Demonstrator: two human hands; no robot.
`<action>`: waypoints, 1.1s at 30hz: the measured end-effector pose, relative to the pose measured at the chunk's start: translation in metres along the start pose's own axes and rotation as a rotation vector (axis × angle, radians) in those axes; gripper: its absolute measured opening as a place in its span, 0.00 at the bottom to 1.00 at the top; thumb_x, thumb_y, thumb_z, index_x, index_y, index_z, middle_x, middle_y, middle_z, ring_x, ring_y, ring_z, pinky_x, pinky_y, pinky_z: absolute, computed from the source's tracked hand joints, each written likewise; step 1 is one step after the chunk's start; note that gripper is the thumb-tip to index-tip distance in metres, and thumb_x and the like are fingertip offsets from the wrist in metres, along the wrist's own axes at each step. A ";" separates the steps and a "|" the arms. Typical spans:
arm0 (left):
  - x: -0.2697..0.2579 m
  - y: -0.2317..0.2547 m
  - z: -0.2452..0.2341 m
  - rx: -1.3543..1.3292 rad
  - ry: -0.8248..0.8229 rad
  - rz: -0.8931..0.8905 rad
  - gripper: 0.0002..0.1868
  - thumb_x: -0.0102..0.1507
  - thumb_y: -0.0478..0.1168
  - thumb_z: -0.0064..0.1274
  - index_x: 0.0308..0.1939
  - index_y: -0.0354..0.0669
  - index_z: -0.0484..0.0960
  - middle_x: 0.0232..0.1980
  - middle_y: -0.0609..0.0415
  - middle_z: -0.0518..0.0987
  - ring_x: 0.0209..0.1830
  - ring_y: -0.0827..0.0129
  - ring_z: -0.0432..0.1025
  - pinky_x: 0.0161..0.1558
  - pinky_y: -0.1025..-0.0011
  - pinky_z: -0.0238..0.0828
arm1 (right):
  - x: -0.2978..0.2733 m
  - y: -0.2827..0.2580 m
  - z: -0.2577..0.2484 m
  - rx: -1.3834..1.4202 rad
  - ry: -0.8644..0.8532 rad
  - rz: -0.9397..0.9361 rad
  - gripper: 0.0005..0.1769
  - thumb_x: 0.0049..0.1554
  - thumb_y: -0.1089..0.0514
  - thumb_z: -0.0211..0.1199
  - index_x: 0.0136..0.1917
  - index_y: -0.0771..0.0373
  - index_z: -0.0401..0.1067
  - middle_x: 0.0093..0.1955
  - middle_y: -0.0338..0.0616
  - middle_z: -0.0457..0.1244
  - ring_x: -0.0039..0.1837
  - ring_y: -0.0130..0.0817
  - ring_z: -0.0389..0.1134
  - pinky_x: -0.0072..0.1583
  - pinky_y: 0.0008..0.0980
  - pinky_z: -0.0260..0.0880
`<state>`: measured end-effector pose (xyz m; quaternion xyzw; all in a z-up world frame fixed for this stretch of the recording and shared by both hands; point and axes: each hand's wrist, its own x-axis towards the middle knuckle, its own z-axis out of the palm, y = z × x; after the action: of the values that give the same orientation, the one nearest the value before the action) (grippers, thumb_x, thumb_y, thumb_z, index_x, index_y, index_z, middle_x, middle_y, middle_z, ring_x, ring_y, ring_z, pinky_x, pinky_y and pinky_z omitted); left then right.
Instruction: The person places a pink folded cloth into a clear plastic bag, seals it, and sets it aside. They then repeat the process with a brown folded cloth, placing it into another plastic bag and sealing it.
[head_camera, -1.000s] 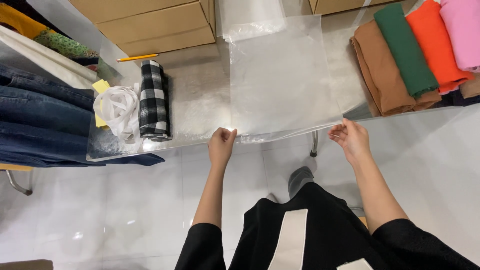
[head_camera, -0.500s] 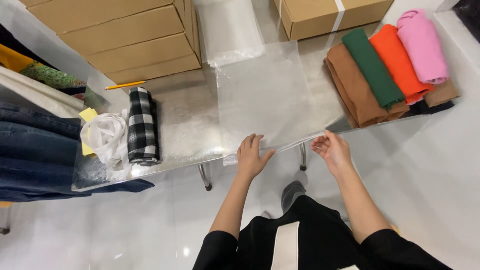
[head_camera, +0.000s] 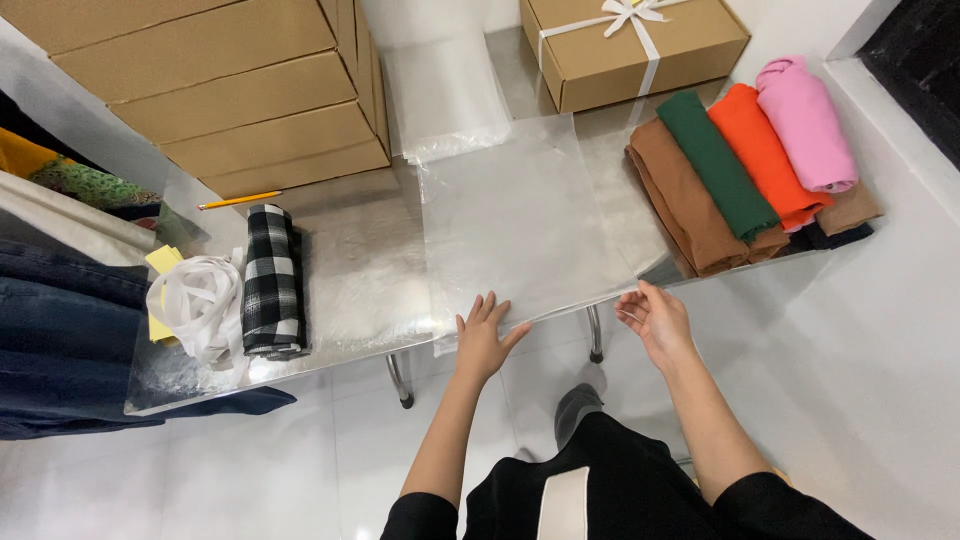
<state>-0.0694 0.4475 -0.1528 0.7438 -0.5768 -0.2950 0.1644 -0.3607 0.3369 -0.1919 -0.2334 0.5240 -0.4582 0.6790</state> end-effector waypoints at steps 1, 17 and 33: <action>0.002 -0.003 0.003 0.000 -0.004 0.001 0.41 0.67 0.73 0.48 0.75 0.54 0.73 0.84 0.48 0.63 0.87 0.55 0.50 0.81 0.32 0.37 | 0.001 0.000 -0.002 0.001 0.004 0.001 0.13 0.69 0.49 0.60 0.43 0.51 0.68 0.42 0.44 0.72 0.47 0.38 0.78 0.55 0.40 0.82; 0.014 -0.037 0.012 0.030 0.083 0.012 0.28 0.71 0.39 0.49 0.77 0.53 0.72 0.85 0.50 0.61 0.87 0.57 0.51 0.82 0.48 0.49 | 0.035 -0.033 0.002 -0.340 -0.023 -0.141 0.10 0.73 0.50 0.55 0.49 0.53 0.66 0.39 0.40 0.69 0.41 0.32 0.74 0.46 0.32 0.78; 0.018 -0.021 0.004 0.032 0.067 -0.060 0.29 0.78 0.54 0.34 0.84 0.67 0.59 0.86 0.40 0.57 0.88 0.45 0.46 0.80 0.39 0.45 | -0.016 0.010 0.037 -0.503 -0.049 -0.524 0.08 0.69 0.59 0.62 0.47 0.60 0.78 0.40 0.48 0.71 0.44 0.37 0.75 0.49 0.34 0.79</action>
<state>-0.0531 0.4366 -0.1731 0.7726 -0.5533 -0.2655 0.1627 -0.3236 0.3493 -0.1790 -0.5306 0.5262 -0.4675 0.4723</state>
